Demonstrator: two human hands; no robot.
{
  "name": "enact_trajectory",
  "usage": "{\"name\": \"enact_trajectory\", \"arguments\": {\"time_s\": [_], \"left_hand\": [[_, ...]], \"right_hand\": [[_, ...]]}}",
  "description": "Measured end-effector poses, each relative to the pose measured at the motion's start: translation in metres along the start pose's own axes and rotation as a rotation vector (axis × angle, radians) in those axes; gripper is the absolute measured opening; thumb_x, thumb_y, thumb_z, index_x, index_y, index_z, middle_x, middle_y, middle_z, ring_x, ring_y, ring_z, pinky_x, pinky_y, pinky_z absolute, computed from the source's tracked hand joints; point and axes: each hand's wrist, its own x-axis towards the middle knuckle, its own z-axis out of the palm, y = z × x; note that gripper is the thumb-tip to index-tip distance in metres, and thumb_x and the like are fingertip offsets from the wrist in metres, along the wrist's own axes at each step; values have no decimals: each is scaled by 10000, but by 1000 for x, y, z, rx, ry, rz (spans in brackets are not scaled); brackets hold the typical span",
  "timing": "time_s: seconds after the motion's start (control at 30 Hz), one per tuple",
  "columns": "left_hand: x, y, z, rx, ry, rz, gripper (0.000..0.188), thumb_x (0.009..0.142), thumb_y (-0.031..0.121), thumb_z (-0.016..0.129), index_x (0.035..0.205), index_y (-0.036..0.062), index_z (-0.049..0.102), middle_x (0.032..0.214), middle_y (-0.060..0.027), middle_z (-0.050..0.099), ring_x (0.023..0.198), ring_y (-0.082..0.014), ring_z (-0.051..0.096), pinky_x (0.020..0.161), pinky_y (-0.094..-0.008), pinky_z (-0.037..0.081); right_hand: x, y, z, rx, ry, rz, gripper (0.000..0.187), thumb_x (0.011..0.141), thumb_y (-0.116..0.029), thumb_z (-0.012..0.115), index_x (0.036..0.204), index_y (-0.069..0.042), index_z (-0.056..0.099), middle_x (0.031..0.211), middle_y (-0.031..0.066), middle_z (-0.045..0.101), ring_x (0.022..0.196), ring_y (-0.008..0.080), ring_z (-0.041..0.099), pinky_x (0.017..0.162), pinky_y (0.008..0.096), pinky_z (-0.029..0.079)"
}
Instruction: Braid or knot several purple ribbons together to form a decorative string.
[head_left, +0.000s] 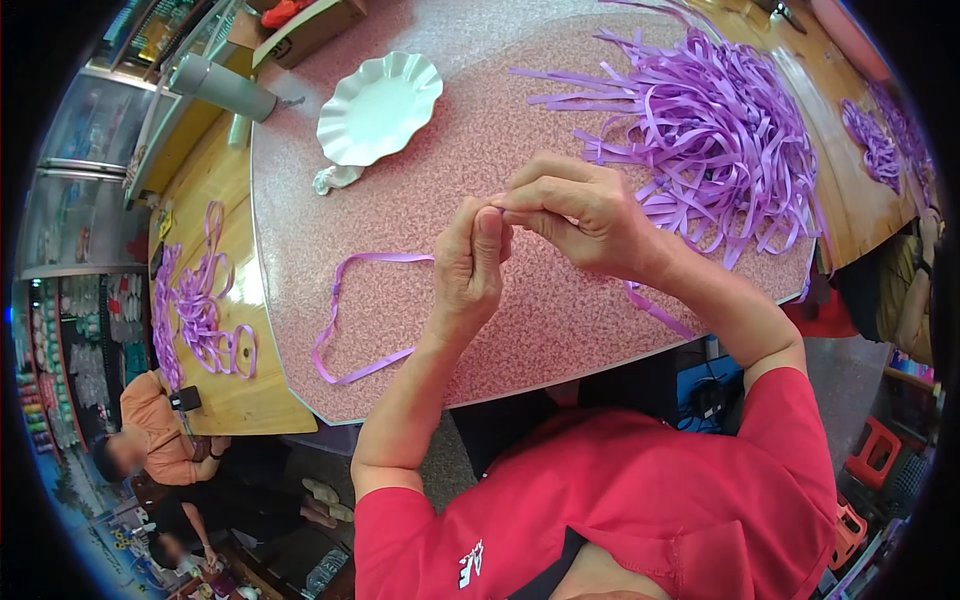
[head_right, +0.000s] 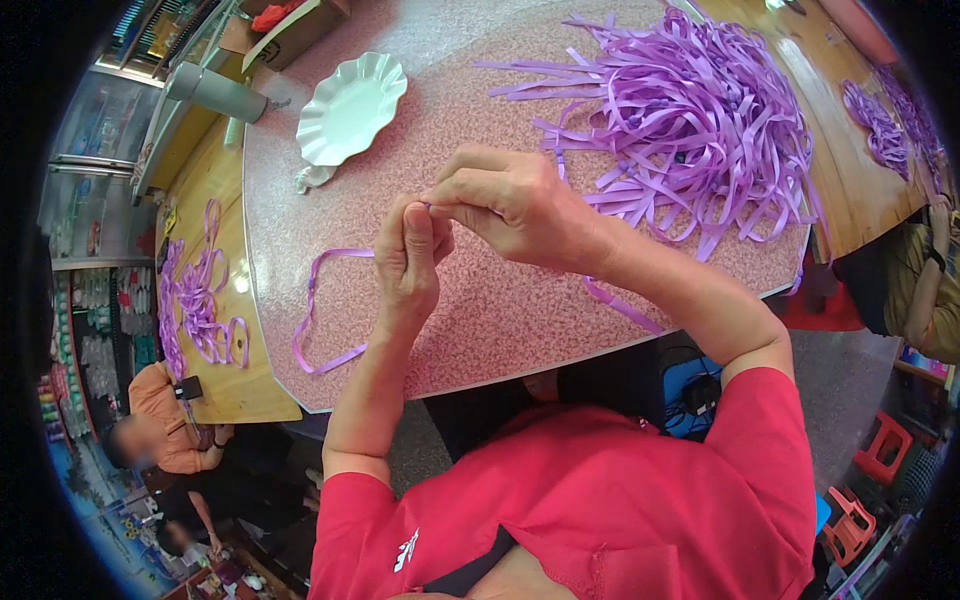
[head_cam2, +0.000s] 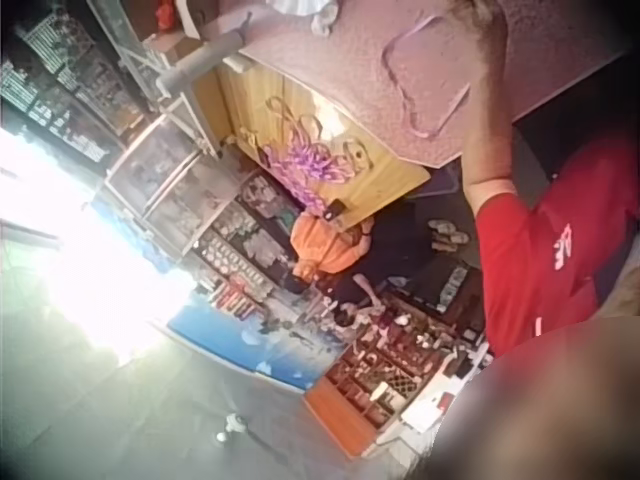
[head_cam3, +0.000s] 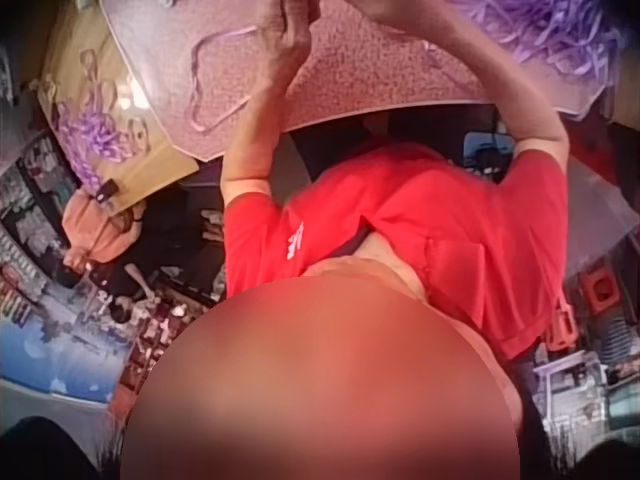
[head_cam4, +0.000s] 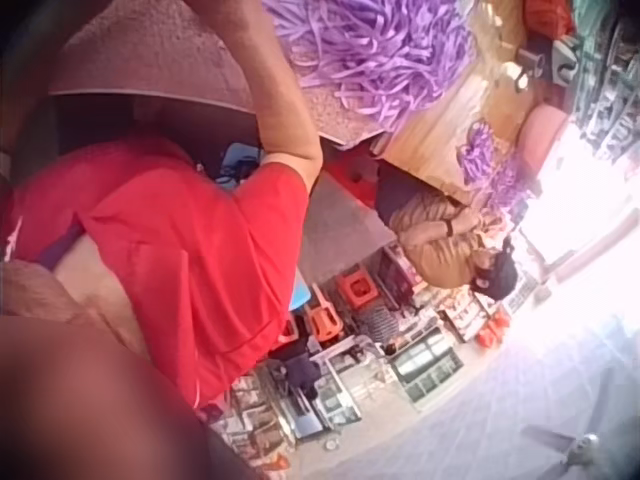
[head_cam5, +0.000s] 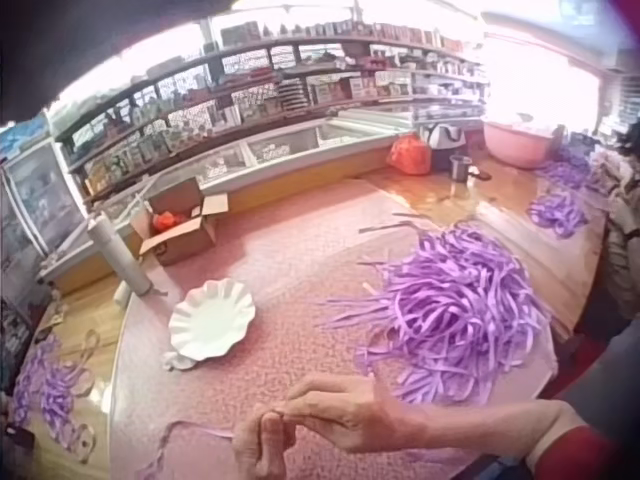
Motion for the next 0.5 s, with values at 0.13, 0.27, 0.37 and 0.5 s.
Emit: {"name": "enact_trajectory", "arguments": {"time_s": [0.13,0.27,0.37,0.5], "left_hand": [[0,6,3,-270,23,-89,291,1085,268,392,1052,31,559,719,40,429,611,-47,390,532,-213,336],[0,3,1,-260,37,-90,271,1085,262,395,1039,41,545,728,44,430,622,-38,383,534,-206,323],[0,0,1,-177,36,-58,237,1078,243,421,1027,44,540,727,39,438,629,-39,388,545,-211,332],[-1,-6,-4,-56,60,40,197,1066,219,457,1019,43,533,744,24,453,638,-52,397,557,-228,342]], "right_hand": [[-2,4,8,120,22,152,205,837,43,719,1036,-1,697,944,94,669,824,167,676,667,272,552],[-8,7,12,246,47,216,223,861,53,696,1076,-4,689,995,92,658,852,151,668,683,262,560],[-10,7,14,275,93,281,174,847,5,726,1020,5,706,935,84,678,823,138,668,681,251,540],[-12,5,7,368,20,386,221,903,16,678,1124,21,664,1049,84,625,914,123,628,744,246,543]]}}
